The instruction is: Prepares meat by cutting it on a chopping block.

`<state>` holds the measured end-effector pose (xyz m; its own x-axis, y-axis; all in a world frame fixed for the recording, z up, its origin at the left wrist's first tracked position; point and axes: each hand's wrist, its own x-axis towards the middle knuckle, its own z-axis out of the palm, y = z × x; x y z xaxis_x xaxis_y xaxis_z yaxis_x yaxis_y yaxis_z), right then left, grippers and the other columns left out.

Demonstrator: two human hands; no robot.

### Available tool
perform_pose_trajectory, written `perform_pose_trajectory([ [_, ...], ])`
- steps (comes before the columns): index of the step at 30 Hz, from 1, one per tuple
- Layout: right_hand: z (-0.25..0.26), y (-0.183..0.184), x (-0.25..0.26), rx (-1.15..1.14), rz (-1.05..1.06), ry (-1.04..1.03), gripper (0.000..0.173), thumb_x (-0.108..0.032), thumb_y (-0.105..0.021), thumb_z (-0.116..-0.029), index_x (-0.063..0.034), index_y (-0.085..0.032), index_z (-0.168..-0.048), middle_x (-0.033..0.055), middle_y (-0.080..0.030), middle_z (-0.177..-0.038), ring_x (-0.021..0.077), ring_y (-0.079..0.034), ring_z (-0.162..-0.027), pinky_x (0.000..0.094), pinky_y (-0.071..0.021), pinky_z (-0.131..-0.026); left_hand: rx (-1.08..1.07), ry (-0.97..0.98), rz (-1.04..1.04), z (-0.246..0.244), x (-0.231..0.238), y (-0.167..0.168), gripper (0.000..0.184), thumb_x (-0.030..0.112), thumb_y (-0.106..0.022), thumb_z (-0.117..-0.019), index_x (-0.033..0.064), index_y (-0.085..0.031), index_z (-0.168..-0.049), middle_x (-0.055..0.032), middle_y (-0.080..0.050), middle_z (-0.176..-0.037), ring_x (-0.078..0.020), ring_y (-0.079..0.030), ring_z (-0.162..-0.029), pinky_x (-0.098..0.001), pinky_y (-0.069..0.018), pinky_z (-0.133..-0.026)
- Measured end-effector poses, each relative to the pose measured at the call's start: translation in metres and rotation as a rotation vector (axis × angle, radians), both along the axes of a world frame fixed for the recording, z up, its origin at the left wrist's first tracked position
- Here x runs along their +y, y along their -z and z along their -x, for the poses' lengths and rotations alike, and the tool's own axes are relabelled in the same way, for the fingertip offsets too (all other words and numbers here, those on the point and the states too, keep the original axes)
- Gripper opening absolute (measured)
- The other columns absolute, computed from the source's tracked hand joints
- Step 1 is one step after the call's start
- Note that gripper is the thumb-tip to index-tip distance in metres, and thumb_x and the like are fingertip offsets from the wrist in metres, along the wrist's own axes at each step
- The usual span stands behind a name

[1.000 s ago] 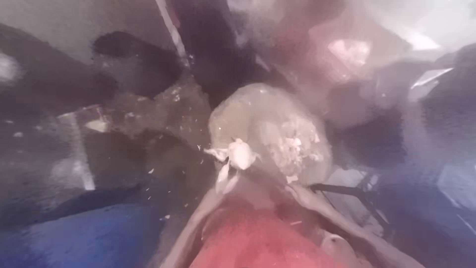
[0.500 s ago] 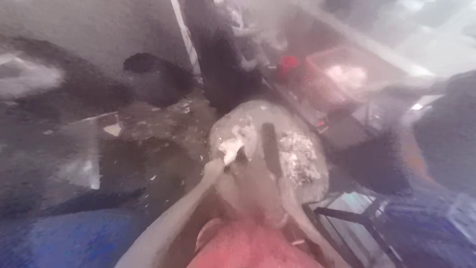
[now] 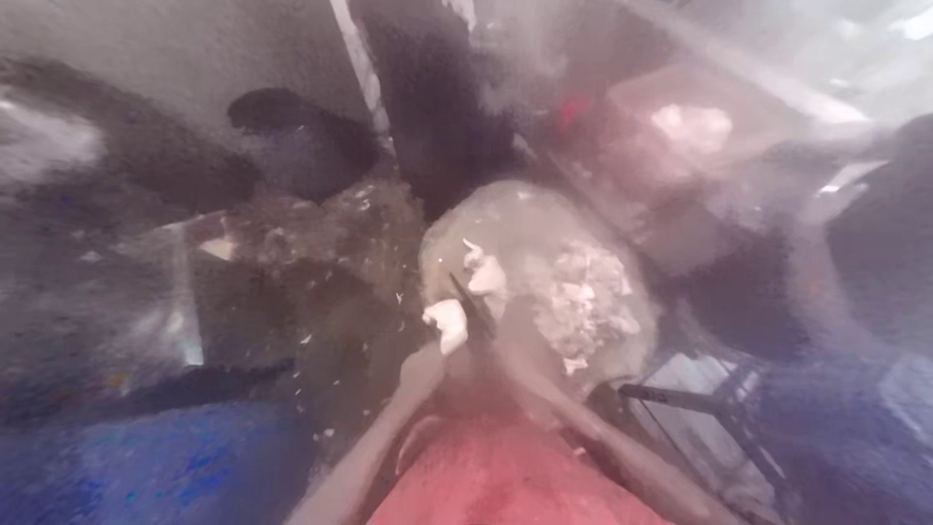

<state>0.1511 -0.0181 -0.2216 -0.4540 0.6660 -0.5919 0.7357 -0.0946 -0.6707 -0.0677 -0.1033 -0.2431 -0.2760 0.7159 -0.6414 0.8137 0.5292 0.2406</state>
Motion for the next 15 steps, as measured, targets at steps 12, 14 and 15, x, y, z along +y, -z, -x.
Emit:
perform_pose_trajectory([
  [12, -0.034, 0.019, -0.026, -0.014, 0.203, -0.14, 0.059, -0.053, -0.03, -0.1092, -0.0076, -0.057, -0.135, 0.0134, -0.065, -0.105, 0.0236, -0.065, -0.093, 0.0456, -0.0555, -0.086, -0.762, -0.55, -0.097, 0.052, -0.094, -0.05, 0.025, 0.023, -0.049, -0.1081, 0.0061, -0.062, -0.123, 0.0019, -0.062, -0.085, -0.0044, -0.055, -0.065, -0.0243, -0.0503, -0.063],
  [14, -0.051, 0.013, -0.025, -0.072, 0.198, -0.042, 0.059, -0.051, -0.033, -0.1096, -0.0041, -0.057, -0.137, 0.0185, -0.067, -0.113, 0.0282, -0.066, -0.101, 0.0492, -0.054, -0.092, -0.801, -0.64, -0.107, 0.064, -0.12, -0.074, 0.022, 0.02, -0.049, -0.1074, 0.0062, -0.063, -0.118, 0.0036, -0.063, -0.084, -0.0033, -0.056, -0.067, -0.0232, -0.0517, -0.065],
  [15, -0.058, 0.016, -0.022, -0.086, 0.143, -0.014, 0.058, -0.048, -0.034, -0.1102, -0.0012, -0.057, -0.135, 0.0205, -0.066, -0.113, 0.0299, -0.066, -0.101, 0.0502, -0.0532, -0.092, -0.805, -0.669, -0.106, 0.067, -0.129, -0.082, 0.022, 0.02, -0.049, -0.107, 0.0058, -0.063, -0.118, 0.0032, -0.063, -0.086, -0.004, -0.058, -0.069, -0.0244, -0.0528, -0.067],
])
